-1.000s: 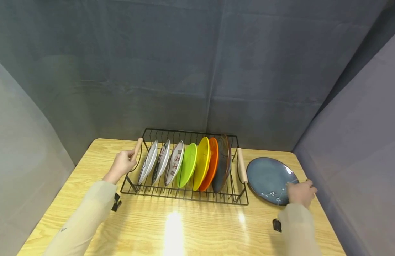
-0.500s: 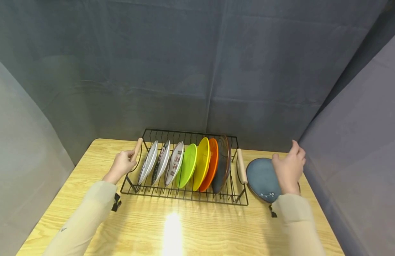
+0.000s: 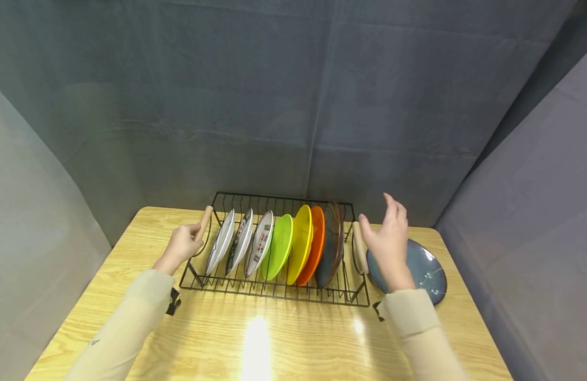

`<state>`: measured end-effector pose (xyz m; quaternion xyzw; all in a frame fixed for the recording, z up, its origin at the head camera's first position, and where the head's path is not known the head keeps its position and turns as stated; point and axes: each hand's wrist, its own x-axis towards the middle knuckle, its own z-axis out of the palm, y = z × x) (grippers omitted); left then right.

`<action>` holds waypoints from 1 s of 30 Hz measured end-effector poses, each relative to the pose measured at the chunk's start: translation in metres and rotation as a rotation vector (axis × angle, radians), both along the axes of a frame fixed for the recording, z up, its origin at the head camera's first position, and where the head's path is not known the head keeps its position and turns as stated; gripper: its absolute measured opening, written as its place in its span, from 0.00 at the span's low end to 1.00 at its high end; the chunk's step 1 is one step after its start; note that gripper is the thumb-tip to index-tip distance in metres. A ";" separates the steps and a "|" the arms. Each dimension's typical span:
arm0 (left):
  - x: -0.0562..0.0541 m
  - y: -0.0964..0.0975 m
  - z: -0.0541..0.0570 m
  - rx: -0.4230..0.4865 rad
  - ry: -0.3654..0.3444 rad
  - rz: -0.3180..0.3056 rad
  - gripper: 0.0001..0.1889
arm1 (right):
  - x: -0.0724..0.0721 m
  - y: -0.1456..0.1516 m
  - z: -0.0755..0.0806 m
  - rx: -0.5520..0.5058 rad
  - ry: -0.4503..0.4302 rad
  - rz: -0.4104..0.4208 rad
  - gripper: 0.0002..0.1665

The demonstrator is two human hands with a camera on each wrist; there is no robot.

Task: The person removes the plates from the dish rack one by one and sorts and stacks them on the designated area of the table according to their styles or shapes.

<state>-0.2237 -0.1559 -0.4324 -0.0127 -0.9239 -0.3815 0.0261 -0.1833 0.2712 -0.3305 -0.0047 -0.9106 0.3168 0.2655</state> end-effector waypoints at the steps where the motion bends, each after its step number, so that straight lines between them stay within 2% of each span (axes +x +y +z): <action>1: 0.000 0.000 0.000 0.001 0.000 0.000 0.25 | 0.000 -0.003 -0.001 0.003 -0.001 0.017 0.39; 6: 0.000 0.000 0.000 0.002 -0.002 0.002 0.25 | 0.002 -0.016 -0.011 0.007 -0.058 0.076 0.40; 17: 0.001 0.000 0.000 0.014 -0.009 0.007 0.25 | 0.004 -0.034 -0.033 0.068 -0.170 0.152 0.43; 30: 0.000 0.001 0.000 0.021 -0.018 0.004 0.25 | 0.004 -0.045 -0.050 0.164 -0.275 0.122 0.44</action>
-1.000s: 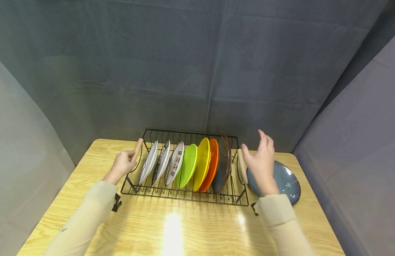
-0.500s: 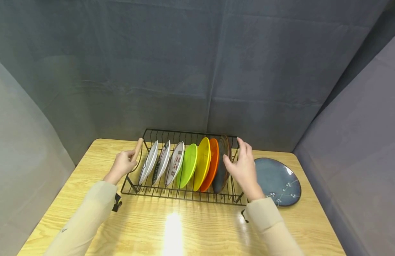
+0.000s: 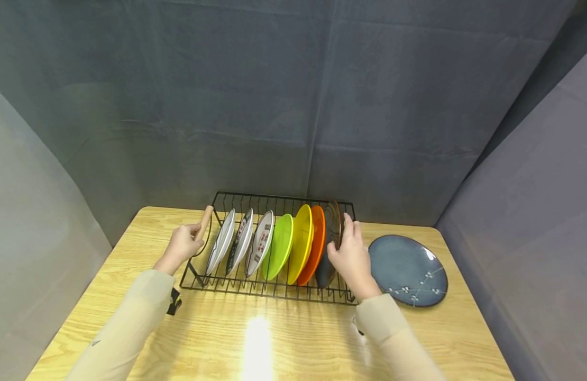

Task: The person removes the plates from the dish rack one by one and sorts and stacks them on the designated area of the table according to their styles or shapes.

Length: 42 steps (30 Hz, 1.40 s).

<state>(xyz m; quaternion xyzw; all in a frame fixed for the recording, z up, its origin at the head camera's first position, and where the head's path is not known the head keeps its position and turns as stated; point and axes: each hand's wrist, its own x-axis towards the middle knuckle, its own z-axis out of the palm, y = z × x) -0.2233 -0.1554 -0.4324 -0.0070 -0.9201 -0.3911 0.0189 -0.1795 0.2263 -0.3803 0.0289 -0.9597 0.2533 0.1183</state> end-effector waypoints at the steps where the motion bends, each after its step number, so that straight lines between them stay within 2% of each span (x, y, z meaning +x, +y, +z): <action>1: 0.000 0.000 0.000 0.000 -0.002 0.000 0.25 | 0.000 0.000 -0.001 0.005 -0.004 0.001 0.44; 15: 0.000 0.000 0.001 0.008 -0.021 0.009 0.26 | -0.001 -0.008 0.004 0.079 -0.015 -0.004 0.39; 24: 0.000 0.000 0.001 0.005 -0.006 0.004 0.26 | -0.005 -0.012 0.000 0.098 0.060 -0.022 0.36; 42: 0.000 0.000 0.002 0.000 -0.010 0.009 0.26 | -0.004 -0.014 -0.004 0.074 0.148 -0.051 0.34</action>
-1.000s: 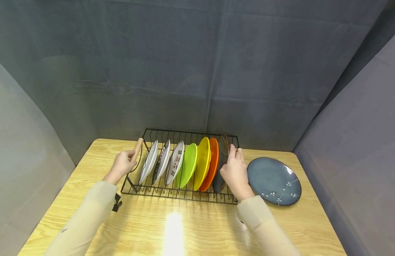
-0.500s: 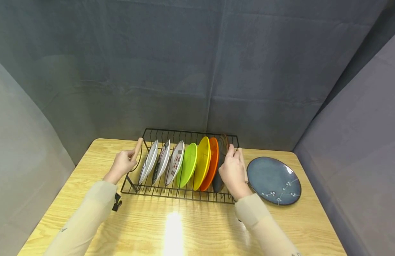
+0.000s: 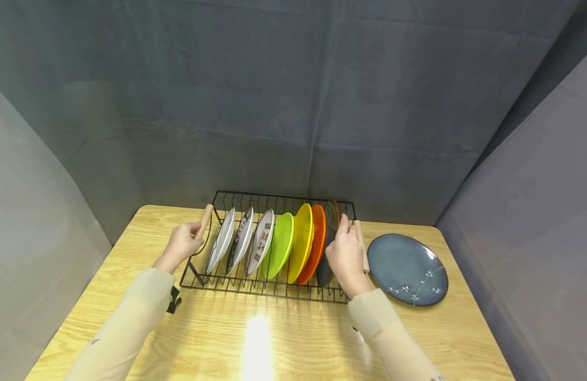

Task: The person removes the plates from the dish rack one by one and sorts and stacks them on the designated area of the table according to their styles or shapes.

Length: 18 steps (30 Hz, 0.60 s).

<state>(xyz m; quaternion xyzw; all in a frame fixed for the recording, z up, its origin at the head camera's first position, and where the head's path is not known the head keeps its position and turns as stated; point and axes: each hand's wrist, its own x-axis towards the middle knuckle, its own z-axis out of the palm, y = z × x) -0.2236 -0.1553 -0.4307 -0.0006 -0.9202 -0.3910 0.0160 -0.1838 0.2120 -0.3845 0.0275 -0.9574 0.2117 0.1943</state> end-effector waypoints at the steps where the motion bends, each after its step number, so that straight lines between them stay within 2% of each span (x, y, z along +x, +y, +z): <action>1: 0.000 0.000 0.000 -0.002 0.001 -0.002 0.26 | -0.001 0.000 0.000 0.003 0.008 -0.002 0.34; 9: -0.001 -0.001 0.002 0.000 0.005 -0.018 0.26 | -0.002 0.005 0.012 0.000 0.062 -0.018 0.33; 18: -0.003 -0.001 0.001 -0.005 0.004 -0.021 0.23 | 0.000 0.017 0.031 -0.004 0.070 -0.024 0.33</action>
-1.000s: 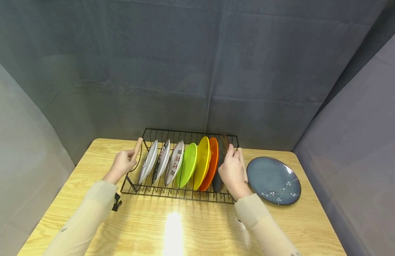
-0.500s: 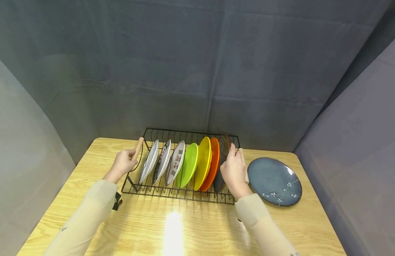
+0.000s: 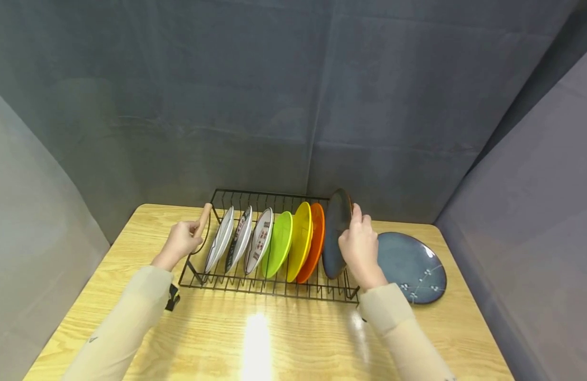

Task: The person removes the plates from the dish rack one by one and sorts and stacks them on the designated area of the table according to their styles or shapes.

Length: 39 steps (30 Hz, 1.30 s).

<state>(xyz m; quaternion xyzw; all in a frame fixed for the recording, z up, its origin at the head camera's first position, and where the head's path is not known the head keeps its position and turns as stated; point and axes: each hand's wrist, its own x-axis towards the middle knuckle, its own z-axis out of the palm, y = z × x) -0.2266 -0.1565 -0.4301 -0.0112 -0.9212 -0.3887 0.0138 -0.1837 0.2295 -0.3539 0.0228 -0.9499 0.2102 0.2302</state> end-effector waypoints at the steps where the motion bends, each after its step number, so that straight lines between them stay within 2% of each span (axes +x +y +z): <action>1: 0.000 0.000 0.000 0.003 -0.003 0.001 0.23 | 0.000 0.002 0.002 -0.004 0.003 -0.003 0.33; 9: 0.001 0.000 0.001 0.003 -0.012 0.004 0.24 | 0.006 0.014 0.021 -0.079 0.025 -0.039 0.35; 18: 0.001 -0.001 0.000 0.003 -0.023 0.009 0.24 | 0.005 0.040 0.029 -0.185 0.288 -0.095 0.32; 23: 0.002 0.000 0.001 0.003 -0.024 0.013 0.24 | 0.006 0.058 0.033 -0.298 0.378 -0.218 0.32; 29: 0.002 0.001 0.003 0.003 -0.027 0.010 0.24 | 0.007 0.083 0.031 -0.435 0.418 -0.383 0.32; 34: 0.002 0.000 0.002 -0.001 -0.023 -0.001 0.24 | 0.006 0.102 0.017 -0.575 0.401 -0.551 0.32; 39: 0.002 0.000 0.003 0.001 -0.024 0.006 0.24 | 0.007 0.119 -0.003 -0.804 0.355 -0.644 0.29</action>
